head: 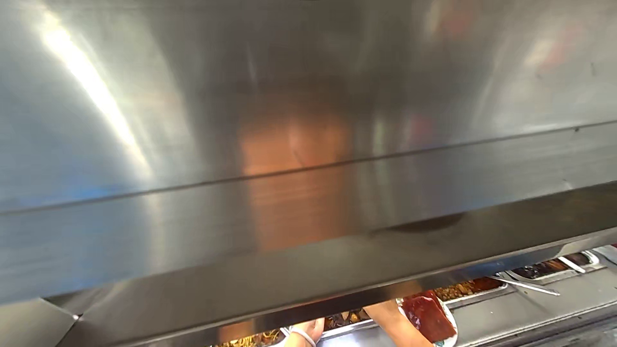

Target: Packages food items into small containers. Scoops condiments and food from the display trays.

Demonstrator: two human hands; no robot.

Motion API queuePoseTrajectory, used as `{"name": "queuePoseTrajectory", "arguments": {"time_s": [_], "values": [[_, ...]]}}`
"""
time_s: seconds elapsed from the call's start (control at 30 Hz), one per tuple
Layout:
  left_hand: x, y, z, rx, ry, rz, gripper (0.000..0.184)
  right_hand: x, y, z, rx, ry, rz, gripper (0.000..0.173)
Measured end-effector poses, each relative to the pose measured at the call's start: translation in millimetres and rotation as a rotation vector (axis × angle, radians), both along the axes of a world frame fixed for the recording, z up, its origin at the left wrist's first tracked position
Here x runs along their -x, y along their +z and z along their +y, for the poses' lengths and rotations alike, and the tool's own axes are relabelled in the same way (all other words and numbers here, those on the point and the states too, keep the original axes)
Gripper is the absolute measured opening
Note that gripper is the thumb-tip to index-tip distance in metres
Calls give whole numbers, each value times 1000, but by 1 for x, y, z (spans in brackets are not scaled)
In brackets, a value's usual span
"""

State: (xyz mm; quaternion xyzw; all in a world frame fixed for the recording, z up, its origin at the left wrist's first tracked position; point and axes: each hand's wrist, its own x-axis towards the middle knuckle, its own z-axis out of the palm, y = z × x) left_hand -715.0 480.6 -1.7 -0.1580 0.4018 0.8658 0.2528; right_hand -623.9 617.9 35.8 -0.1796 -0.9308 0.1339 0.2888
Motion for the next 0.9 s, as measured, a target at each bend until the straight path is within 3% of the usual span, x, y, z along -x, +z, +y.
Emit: {"name": "queuePoseTrajectory", "arguments": {"time_s": [0.07,0.17,0.23,0.37,0.5,0.6,0.7,0.9], "values": [[-2,4,-1,17,-12,-2,32,-1,-7,7,-226,21,210,14],[-3,12,-3,53,-38,18,33,-6,-3,11,-324,45,267,11],[-3,9,-7,35,-54,35,32,-10,1,10,-232,47,256,14],[-3,7,-17,-22,-72,38,31,-18,25,6,223,-11,-24,24],[-5,12,-23,-30,-99,47,30,-20,36,4,215,-96,-125,26],[-5,14,-28,-33,-106,37,30,-7,47,9,398,-256,-430,34],[-5,14,-34,-41,-121,32,30,15,24,14,484,-313,-620,36],[-3,11,-41,-16,-94,25,28,42,-15,-2,512,-356,-718,37]]}}
